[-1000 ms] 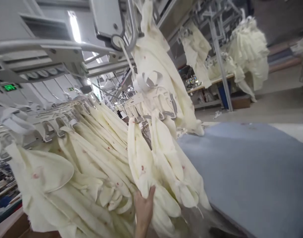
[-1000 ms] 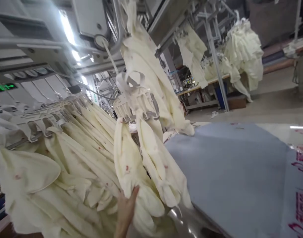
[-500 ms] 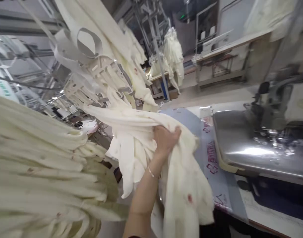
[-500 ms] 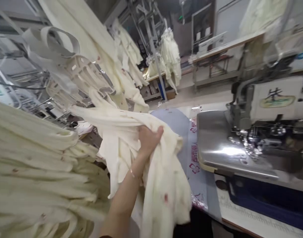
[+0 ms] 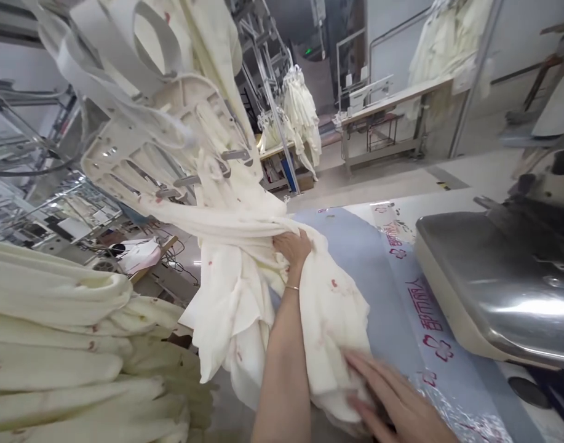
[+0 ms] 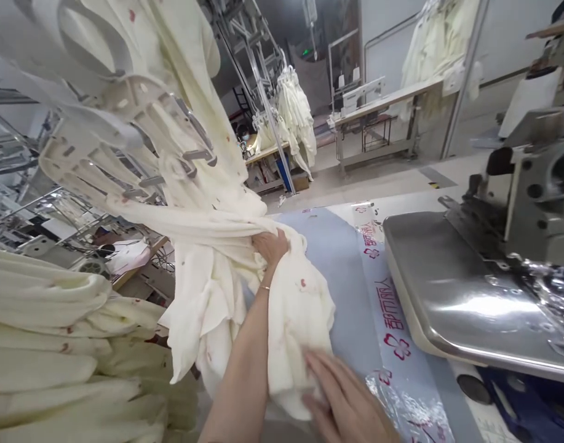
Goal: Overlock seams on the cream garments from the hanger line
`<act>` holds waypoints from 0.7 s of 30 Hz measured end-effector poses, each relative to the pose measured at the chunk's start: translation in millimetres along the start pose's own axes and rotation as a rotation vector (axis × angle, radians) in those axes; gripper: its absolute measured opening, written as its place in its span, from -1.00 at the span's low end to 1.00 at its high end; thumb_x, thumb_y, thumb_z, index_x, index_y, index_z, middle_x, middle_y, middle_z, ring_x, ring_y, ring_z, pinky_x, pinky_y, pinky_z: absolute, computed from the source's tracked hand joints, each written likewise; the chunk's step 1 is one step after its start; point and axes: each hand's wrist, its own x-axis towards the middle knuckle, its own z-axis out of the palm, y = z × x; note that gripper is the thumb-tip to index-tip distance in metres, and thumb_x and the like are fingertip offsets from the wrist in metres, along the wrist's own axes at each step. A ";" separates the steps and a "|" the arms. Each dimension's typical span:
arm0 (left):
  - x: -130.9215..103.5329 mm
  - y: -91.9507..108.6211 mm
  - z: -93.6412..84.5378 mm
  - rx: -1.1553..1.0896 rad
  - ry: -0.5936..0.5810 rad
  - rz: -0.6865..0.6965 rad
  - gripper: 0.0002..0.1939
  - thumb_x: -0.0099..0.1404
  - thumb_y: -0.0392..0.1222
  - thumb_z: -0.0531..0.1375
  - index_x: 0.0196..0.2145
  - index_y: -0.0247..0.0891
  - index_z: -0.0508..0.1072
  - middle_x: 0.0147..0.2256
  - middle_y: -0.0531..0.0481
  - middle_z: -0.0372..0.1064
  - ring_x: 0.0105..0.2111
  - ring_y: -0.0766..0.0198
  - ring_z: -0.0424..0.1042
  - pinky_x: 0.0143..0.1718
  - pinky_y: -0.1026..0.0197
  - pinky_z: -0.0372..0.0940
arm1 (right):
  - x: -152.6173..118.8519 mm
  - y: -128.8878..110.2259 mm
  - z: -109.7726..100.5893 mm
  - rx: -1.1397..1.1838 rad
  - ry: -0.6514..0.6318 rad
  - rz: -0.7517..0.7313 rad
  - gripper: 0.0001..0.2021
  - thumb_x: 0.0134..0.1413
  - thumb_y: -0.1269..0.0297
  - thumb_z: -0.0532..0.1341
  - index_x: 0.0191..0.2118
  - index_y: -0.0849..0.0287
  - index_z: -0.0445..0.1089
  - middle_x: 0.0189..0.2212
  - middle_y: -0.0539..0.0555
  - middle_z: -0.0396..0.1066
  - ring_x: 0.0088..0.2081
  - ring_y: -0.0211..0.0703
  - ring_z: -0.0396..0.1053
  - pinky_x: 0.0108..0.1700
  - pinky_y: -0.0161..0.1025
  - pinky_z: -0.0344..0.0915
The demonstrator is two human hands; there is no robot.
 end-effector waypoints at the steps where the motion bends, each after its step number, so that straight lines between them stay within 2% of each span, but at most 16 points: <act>1: -2.7 -2.4 -2.8 -0.008 -0.036 0.037 -0.60 0.36 -0.08 0.17 0.07 -0.33 0.33 0.08 -0.20 0.27 0.04 0.05 0.34 0.05 -0.13 0.28 | 7.8 2.7 3.3 0.000 0.001 0.007 -0.69 0.32 0.25 0.00 0.09 0.22 0.24 -0.08 0.12 0.41 -0.12 -0.22 0.43 -0.15 -0.35 0.40; 4: -16.3 -14.3 -24.5 -0.050 -0.170 0.192 -0.49 0.29 -0.04 0.24 0.06 -0.46 0.32 0.12 -0.37 0.24 0.15 -0.10 0.23 0.16 -0.15 0.16 | 25.6 9.3 6.6 -0.013 -0.012 -0.025 -0.78 0.29 0.35 -0.05 -0.09 0.16 0.29 -0.28 0.06 0.40 -0.32 -0.22 0.42 -0.35 -0.30 0.37; 6: -36.0 -27.6 -52.6 -0.091 -0.266 0.323 -0.52 0.29 -0.06 0.22 0.04 -0.46 0.34 0.13 -0.40 0.24 0.20 -0.10 0.18 0.20 -0.09 0.12 | 33.9 10.2 5.6 -0.038 -0.017 -0.072 -0.80 0.22 0.39 -0.04 -0.18 0.15 0.31 -0.37 0.04 0.36 -0.40 -0.17 0.39 -0.43 -0.25 0.30; 9: -89.4 -52.3 -103.9 -0.152 -0.362 0.490 -0.64 0.38 -0.15 0.08 0.08 -0.31 0.34 0.17 -0.27 0.25 0.24 0.04 0.17 0.22 -0.01 0.13 | 43.8 8.4 2.9 -0.068 0.021 -0.107 -0.76 0.18 0.48 -0.08 -0.30 0.13 0.30 -0.48 0.00 0.31 -0.48 -0.19 0.33 -0.49 -0.26 0.17; 11: -136.3 -67.1 -127.2 -0.192 -0.381 0.547 -0.51 0.37 -0.11 0.09 0.20 -0.34 0.23 0.21 -0.30 0.18 0.25 0.01 0.15 0.23 -0.04 0.14 | 49.6 8.9 -2.3 -0.079 0.077 -0.082 -0.73 0.21 0.50 -0.10 -0.35 0.15 0.29 -0.55 -0.02 0.28 -0.55 -0.25 0.29 -0.54 -0.28 0.08; 13: -179.9 -76.0 -131.0 -0.336 -0.377 0.589 -0.26 0.23 -0.05 0.26 0.27 -0.30 0.12 0.22 -0.30 0.18 0.20 -0.05 0.22 0.16 -0.04 0.26 | 55.0 12.4 -14.4 -0.089 0.147 -0.030 -0.73 0.27 0.46 -0.10 -0.34 0.17 0.30 -0.56 -0.02 0.28 -0.58 -0.30 0.26 -0.55 -0.29 0.05; 14: -196.9 -77.5 -126.1 -0.389 -0.297 0.589 -0.27 0.19 -0.10 0.28 0.26 -0.28 0.16 0.18 -0.29 0.24 0.16 -0.08 0.28 0.12 -0.06 0.30 | 57.4 15.3 -23.5 -0.096 0.179 -0.007 -0.74 0.29 0.43 -0.09 -0.32 0.18 0.30 -0.55 -0.02 0.29 -0.57 -0.31 0.27 -0.53 -0.30 0.06; 16: -216.9 -74.7 -109.6 -0.498 -0.110 0.504 -0.52 0.24 -0.29 0.17 0.13 -0.24 0.32 0.03 -0.22 0.42 0.01 0.02 0.43 0.03 0.01 0.37 | 60.9 23.3 -47.0 -0.125 0.244 0.021 -0.76 0.32 0.38 -0.06 -0.30 0.19 0.32 -0.52 -0.01 0.32 -0.54 -0.31 0.28 -0.48 -0.30 0.10; 18: -219.5 -66.8 -96.8 -0.637 0.022 0.356 -0.66 0.25 -0.40 0.09 -0.04 -0.23 0.43 -0.13 -0.14 0.51 -0.13 0.13 0.51 -0.07 0.12 0.41 | 61.3 33.2 -73.5 -0.184 0.312 0.043 -0.80 0.31 0.35 -0.01 -0.29 0.19 0.33 -0.47 0.01 0.38 -0.50 -0.29 0.31 -0.41 -0.28 0.13; 19: -216.1 -61.8 -95.2 -0.727 0.042 0.289 -0.69 0.24 -0.40 0.09 -0.09 -0.22 0.45 -0.16 -0.11 0.52 -0.16 0.16 0.52 -0.11 0.16 0.42 | 59.7 38.4 -86.2 -0.226 0.349 0.067 -0.81 0.30 0.35 0.01 -0.28 0.20 0.35 -0.43 0.03 0.41 -0.48 -0.27 0.33 -0.39 -0.27 0.13; 21: -204.8 -49.6 -102.8 -0.902 -0.001 0.222 -0.71 0.19 -0.39 0.14 -0.13 -0.21 0.46 -0.18 -0.06 0.52 -0.18 0.19 0.53 -0.17 0.25 0.42 | 51.9 48.6 -107.9 -0.309 0.418 0.132 -0.81 0.28 0.32 0.02 -0.26 0.19 0.36 -0.39 0.06 0.45 -0.47 -0.23 0.37 -0.40 -0.25 0.13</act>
